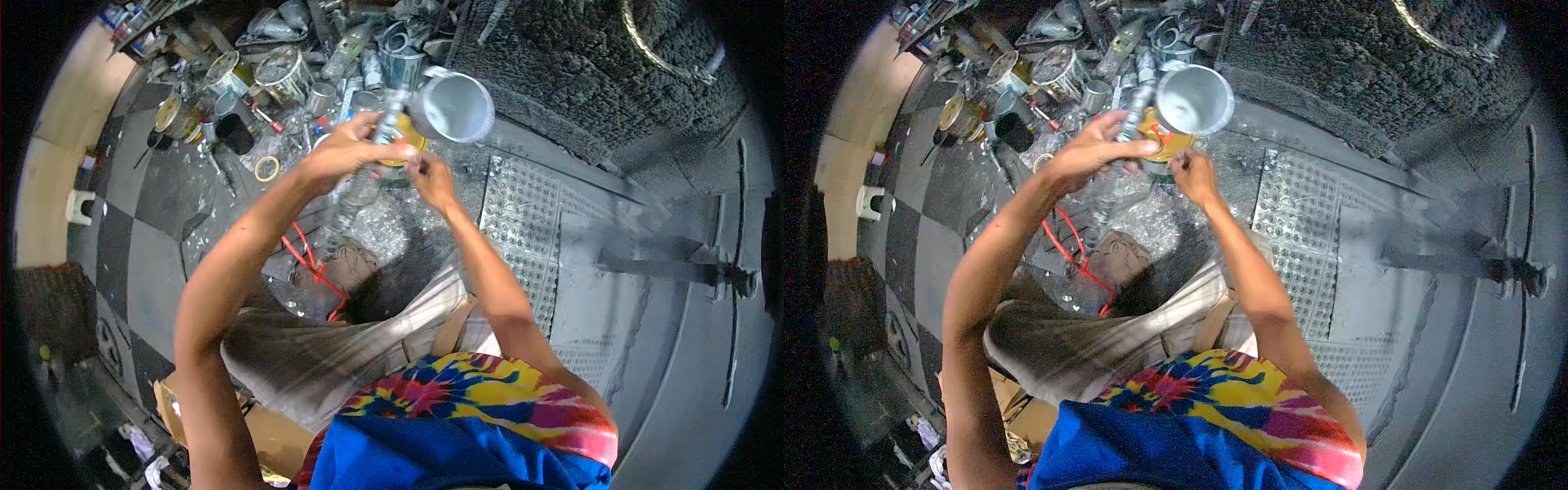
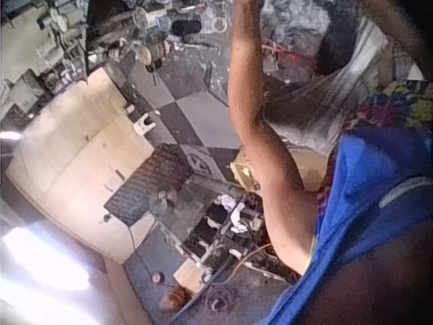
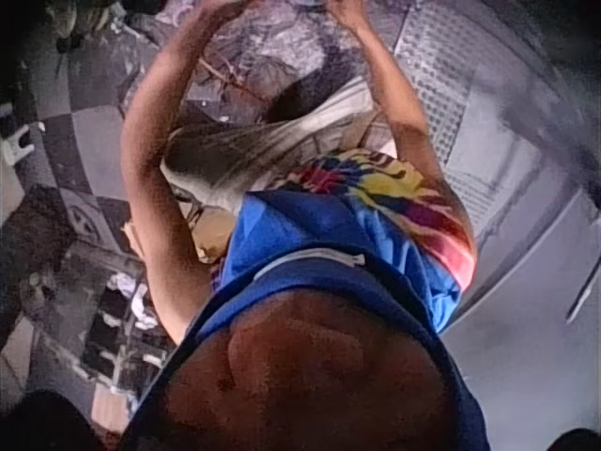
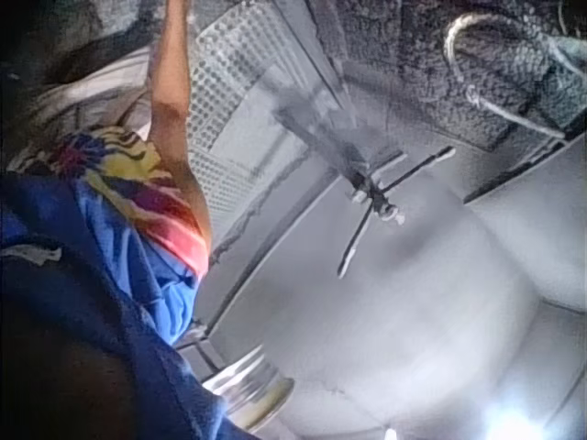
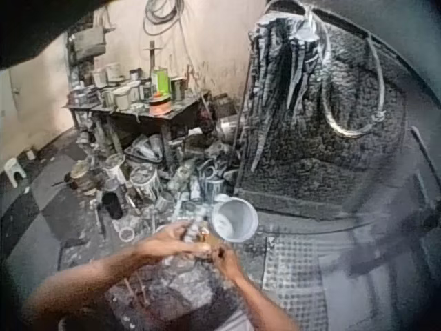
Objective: The recorder is spray painting a car wheel rim and then cleaning the spray gun equipment.
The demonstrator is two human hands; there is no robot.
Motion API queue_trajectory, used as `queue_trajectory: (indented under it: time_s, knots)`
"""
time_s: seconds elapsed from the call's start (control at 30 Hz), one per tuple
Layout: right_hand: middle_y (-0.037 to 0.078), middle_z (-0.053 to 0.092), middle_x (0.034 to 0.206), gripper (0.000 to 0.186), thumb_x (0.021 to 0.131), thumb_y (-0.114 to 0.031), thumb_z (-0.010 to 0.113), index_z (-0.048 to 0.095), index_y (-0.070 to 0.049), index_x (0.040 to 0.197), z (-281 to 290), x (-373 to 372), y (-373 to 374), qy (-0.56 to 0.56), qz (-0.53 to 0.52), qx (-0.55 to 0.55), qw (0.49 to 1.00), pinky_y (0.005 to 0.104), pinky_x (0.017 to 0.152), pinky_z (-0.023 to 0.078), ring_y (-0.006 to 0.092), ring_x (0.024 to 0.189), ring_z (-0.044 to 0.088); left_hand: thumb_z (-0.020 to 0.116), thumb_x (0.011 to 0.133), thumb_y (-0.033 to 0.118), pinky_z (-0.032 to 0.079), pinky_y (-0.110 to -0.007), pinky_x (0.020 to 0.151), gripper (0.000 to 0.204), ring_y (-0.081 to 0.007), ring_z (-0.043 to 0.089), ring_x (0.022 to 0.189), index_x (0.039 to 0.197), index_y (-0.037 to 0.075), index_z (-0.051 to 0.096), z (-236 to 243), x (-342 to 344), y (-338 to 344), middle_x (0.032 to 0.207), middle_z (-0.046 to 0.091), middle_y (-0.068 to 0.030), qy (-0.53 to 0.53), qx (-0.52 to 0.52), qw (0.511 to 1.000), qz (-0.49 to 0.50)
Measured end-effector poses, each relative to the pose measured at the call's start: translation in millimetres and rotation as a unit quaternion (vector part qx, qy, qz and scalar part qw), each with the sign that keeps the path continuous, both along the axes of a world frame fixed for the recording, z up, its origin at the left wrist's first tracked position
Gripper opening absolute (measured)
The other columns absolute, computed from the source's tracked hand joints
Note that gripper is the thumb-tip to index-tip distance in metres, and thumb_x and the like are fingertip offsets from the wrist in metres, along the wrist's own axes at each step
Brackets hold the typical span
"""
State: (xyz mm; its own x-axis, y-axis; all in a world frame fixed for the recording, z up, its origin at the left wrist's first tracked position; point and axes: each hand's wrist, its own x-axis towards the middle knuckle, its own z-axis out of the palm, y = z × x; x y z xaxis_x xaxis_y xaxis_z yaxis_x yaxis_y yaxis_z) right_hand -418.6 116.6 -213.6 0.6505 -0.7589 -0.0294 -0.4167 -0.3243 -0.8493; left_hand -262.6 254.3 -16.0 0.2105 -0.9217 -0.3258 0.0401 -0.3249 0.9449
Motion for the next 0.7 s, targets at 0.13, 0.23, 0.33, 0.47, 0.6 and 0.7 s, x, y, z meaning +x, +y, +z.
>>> queue_trajectory:
  time_s: [0.13, 0.23, 0.33, 0.47, 0.6, 0.7]
  knots:
    - [0.021, 0.066, 0.098, 0.032, 0.083, -0.026, 0.072, 0.067, -0.004, 0.106, -16, 63, -35, 0.023, 0.026, -0.104, 0.994, 0.0449, 0.079, 0.052, 0.0384, 0.091, 0.065, 0.086, 0.073, 0.026, 0.049, -0.026, 0.062, 0.082, -0.0119, 0.062, 0.08, 0.135, -0.002, 0.042, -32, 45, 37, 0.106, 0.063, -0.008, -0.026, 0.009, 0.993, 0.116]
    - [0.022, 0.064, 0.106, 0.038, 0.082, -0.031, 0.073, 0.066, -0.004, 0.108, -27, 91, -48, 0.113, 0.041, -0.203, 0.972, 0.0463, 0.085, 0.051, 0.0373, 0.1, 0.064, 0.084, 0.073, 0.022, 0.05, -0.029, 0.07, 0.067, -0.0154, 0.062, 0.09, 0.126, 0.0, 0.049, -68, 79, 76, 0.105, 0.063, -0.0092, -0.005, 0.094, 0.985, 0.143]
    - [0.023, 0.07, 0.093, 0.037, 0.08, -0.036, 0.074, 0.072, -0.001, 0.089, -29, 108, -51, 0.119, 0.012, -0.246, 0.962, 0.046, 0.081, 0.053, 0.0378, 0.089, 0.067, 0.084, 0.074, 0.025, 0.051, -0.032, 0.078, 0.065, -0.0196, 0.06, 0.099, 0.124, -0.001, 0.052, -113, 100, 117, 0.109, 0.063, -0.0123, -0.009, 0.106, 0.986, 0.129]
    - [0.026, 0.066, 0.113, 0.053, 0.081, -0.042, 0.073, 0.066, 0.001, 0.109, -21, 119, -57, 0.239, 0.058, -0.141, 0.959, 0.0446, 0.094, 0.05, 0.0383, 0.107, 0.064, 0.084, 0.071, 0.036, 0.047, -0.039, 0.095, 0.092, -0.0257, 0.055, 0.116, 0.14, -0.007, 0.042, -163, 114, 163, 0.128, 0.058, -0.0173, -0.144, 0.263, 0.951, 0.075]
    - [0.025, 0.069, 0.096, 0.049, 0.084, -0.049, 0.064, 0.071, -0.001, 0.091, -20, 121, -58, 0.211, 0.037, -0.215, 0.953, 0.0482, 0.082, 0.052, 0.0401, 0.095, 0.067, 0.085, 0.062, 0.049, 0.054, -0.038, 0.077, 0.109, -0.0292, 0.061, 0.106, 0.141, -0.01, 0.04, -194, 103, 201, 0.126, 0.058, -0.0238, -0.104, 0.312, 0.944, 0.037]
    - [0.024, 0.069, 0.104, 0.046, 0.091, -0.045, 0.055, 0.067, -0.003, 0.104, -21, 118, -64, 0.251, 0.077, -0.227, 0.938, 0.0484, 0.087, 0.051, 0.0396, 0.1, 0.066, 0.084, 0.063, 0.052, 0.056, -0.037, 0.073, 0.099, -0.0248, 0.065, 0.091, 0.131, -0.012, 0.05, -206, 98, 209, 0.112, 0.064, -0.0209, -0.144, 0.335, 0.929, -0.059]
